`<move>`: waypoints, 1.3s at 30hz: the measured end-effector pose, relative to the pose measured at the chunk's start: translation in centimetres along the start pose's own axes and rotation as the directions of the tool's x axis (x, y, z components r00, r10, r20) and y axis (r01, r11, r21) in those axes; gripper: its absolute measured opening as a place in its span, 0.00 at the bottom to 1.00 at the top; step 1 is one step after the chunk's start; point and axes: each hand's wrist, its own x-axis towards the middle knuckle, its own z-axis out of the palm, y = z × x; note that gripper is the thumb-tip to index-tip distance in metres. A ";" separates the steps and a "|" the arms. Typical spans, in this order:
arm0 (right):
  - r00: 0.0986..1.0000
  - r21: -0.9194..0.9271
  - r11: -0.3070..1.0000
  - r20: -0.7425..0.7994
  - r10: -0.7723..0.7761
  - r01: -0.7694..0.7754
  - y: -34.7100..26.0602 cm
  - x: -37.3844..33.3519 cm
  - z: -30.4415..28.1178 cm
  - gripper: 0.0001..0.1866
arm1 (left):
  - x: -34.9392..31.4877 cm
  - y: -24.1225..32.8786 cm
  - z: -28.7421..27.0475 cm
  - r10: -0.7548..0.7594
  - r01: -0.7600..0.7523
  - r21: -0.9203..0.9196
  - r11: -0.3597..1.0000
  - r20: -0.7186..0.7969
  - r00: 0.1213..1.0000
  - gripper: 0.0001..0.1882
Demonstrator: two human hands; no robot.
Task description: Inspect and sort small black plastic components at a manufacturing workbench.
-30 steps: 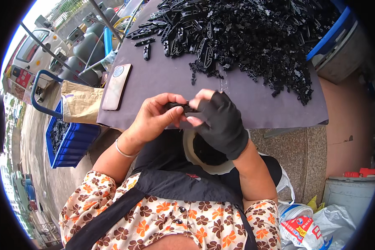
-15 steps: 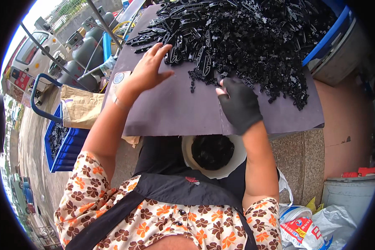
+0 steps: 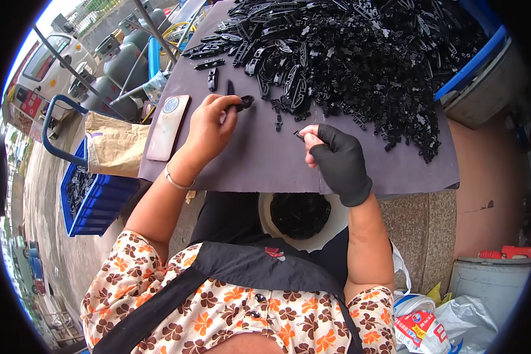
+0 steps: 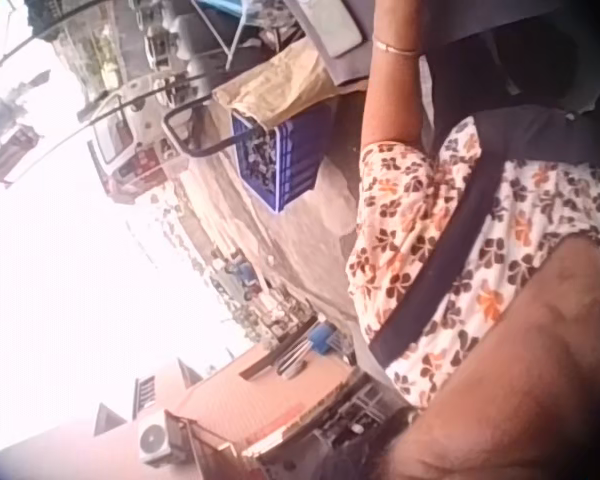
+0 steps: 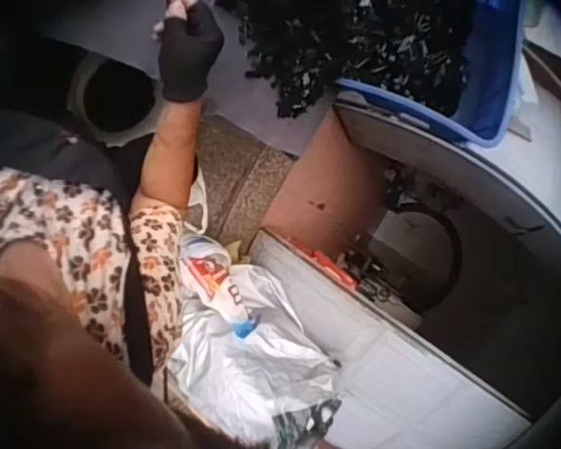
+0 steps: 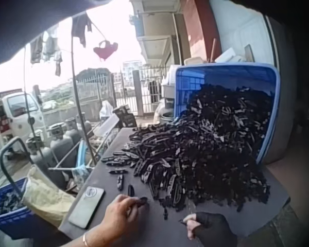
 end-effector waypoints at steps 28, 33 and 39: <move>0.877 -0.353 0.879 -0.242 -0.416 0.320 -0.6 -3.7 3.7 0.03 | -5.9 8.5 -1.4 -0.228 0.443 -0.864 0.239 0.394 0.891 0.14; 0.992 0.323 0.946 -0.117 0.053 -0.013 -0.9 -4.3 5.3 0.11 | -6.7 9.3 -0.8 -0.085 0.169 -0.727 0.666 0.150 0.985 0.14; 0.998 0.429 0.903 -0.050 0.046 -0.020 -1.6 -4.7 5.8 0.10 | -6.3 9.0 -1.1 0.145 -0.153 -0.474 0.867 -0.055 0.988 0.20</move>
